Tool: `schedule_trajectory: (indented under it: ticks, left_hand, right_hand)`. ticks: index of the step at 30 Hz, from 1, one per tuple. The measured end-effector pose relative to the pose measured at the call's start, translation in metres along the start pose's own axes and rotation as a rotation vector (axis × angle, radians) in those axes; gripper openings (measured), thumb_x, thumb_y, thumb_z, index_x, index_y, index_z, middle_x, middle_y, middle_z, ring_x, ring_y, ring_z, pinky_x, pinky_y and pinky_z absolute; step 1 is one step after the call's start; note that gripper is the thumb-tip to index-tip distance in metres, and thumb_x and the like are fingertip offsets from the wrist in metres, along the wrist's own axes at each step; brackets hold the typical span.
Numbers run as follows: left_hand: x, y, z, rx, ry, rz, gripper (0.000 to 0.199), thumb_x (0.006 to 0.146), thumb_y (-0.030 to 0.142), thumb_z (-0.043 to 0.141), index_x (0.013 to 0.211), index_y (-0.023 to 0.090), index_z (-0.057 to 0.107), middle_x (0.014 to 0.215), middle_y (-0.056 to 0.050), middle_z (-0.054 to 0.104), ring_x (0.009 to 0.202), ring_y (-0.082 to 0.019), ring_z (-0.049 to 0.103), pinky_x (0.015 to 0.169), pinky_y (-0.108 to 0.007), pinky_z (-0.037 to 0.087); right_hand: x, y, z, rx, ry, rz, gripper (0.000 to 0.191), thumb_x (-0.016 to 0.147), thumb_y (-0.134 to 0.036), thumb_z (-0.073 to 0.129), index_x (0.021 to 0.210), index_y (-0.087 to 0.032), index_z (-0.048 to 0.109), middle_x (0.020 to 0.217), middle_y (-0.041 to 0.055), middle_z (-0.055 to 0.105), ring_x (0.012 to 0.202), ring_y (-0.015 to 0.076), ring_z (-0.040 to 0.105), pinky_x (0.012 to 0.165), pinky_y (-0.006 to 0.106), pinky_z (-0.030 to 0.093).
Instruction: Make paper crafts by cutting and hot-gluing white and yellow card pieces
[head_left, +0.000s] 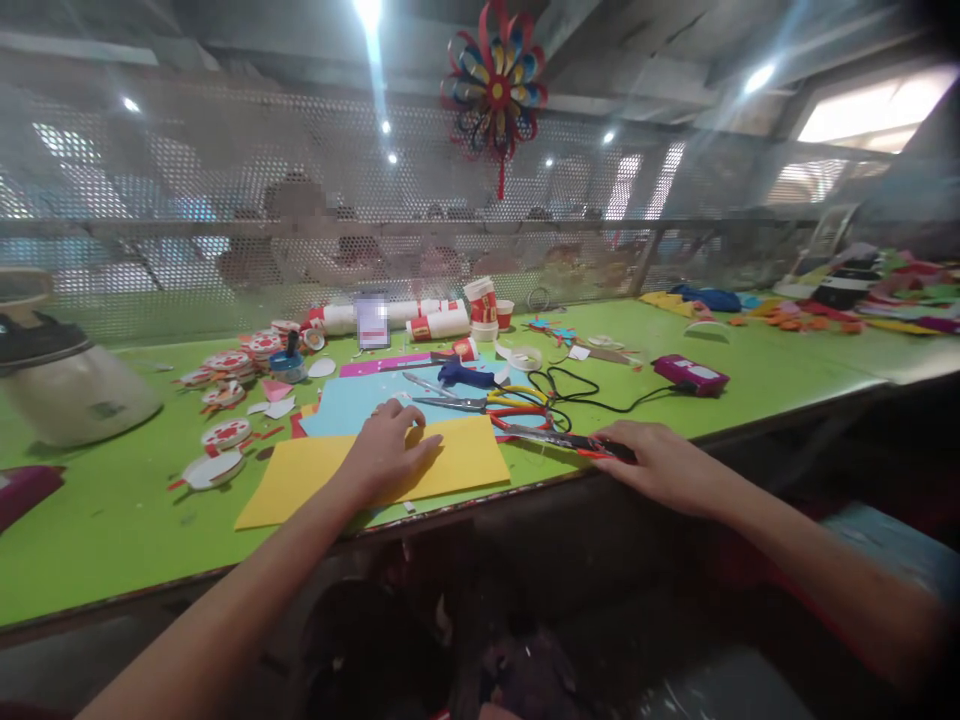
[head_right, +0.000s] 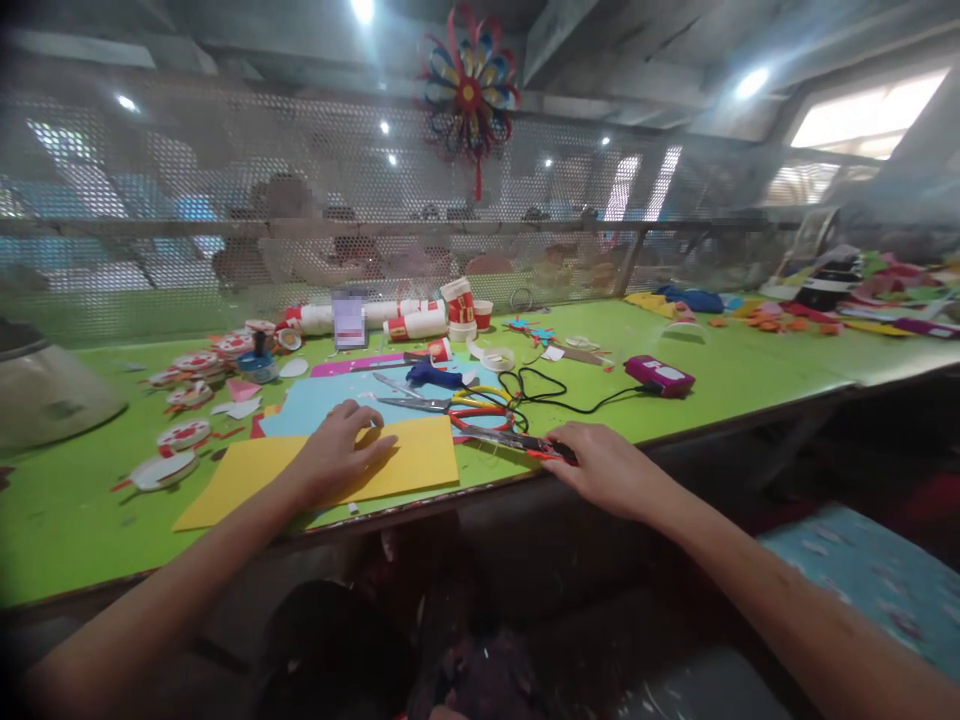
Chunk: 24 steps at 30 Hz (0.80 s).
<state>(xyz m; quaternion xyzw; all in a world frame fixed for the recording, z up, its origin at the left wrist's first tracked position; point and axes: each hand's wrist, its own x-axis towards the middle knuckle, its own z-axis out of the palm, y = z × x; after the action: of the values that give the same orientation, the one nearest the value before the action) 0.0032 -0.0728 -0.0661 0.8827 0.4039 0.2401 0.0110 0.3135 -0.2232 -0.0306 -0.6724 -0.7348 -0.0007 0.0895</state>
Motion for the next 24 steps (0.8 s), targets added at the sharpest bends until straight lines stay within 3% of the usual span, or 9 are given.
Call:
schedule_trajectory:
  ticks: [8, 13, 18, 24]
  left_hand:
    - [-0.003, 0.001, -0.001, -0.015, 0.027, 0.026, 0.022, 0.085, 0.036, 0.047, 0.087, 0.018, 0.058, 0.089, -0.006, 0.054, 0.088, -0.023, 0.052, 0.079, -0.035, 0.041]
    - [-0.003, 0.003, -0.002, -0.013, 0.031, 0.048, 0.028, 0.084, 0.036, 0.047, 0.1, 0.016, 0.06, 0.089, -0.008, 0.056, 0.088, -0.023, 0.052, 0.081, -0.036, 0.04]
    - [-0.005, 0.008, -0.006, 0.008, 0.034, 0.07, 0.026, 0.086, 0.035, 0.045, 0.079, 0.018, 0.064, 0.082, -0.007, 0.054, 0.085, -0.023, 0.052, 0.078, -0.036, 0.04]
    - [-0.008, 0.01, -0.008, 0.014, 0.049, 0.06, 0.022, 0.085, 0.032, 0.046, 0.078, 0.018, 0.062, 0.083, -0.007, 0.055, 0.085, -0.022, 0.053, 0.077, -0.034, 0.04]
  right_hand:
    - [0.0, -0.008, 0.002, 0.027, -0.05, 0.031, 0.03, 0.086, -0.034, 0.048, 0.101, -0.015, 0.065, 0.099, 0.0131, 0.068, 0.089, 0.0267, 0.062, 0.078, 0.033, 0.044]
    - [-0.001, -0.008, 0.005, 0.047, -0.023, 0.04, 0.03, 0.086, -0.034, 0.047, 0.102, -0.016, 0.065, 0.101, 0.0128, 0.068, 0.091, 0.0271, 0.061, 0.079, 0.033, 0.044]
    - [-0.002, -0.007, 0.008, 0.089, -0.021, 0.037, 0.029, 0.086, -0.034, 0.047, 0.101, -0.018, 0.066, 0.103, 0.0119, 0.068, 0.091, 0.0275, 0.062, 0.078, 0.034, 0.045]
    - [-0.003, -0.009, 0.008, 0.07, -0.035, 0.053, 0.029, 0.087, -0.034, 0.044, 0.099, -0.017, 0.065, 0.098, 0.0124, 0.068, 0.087, 0.0279, 0.062, 0.075, 0.036, 0.045]
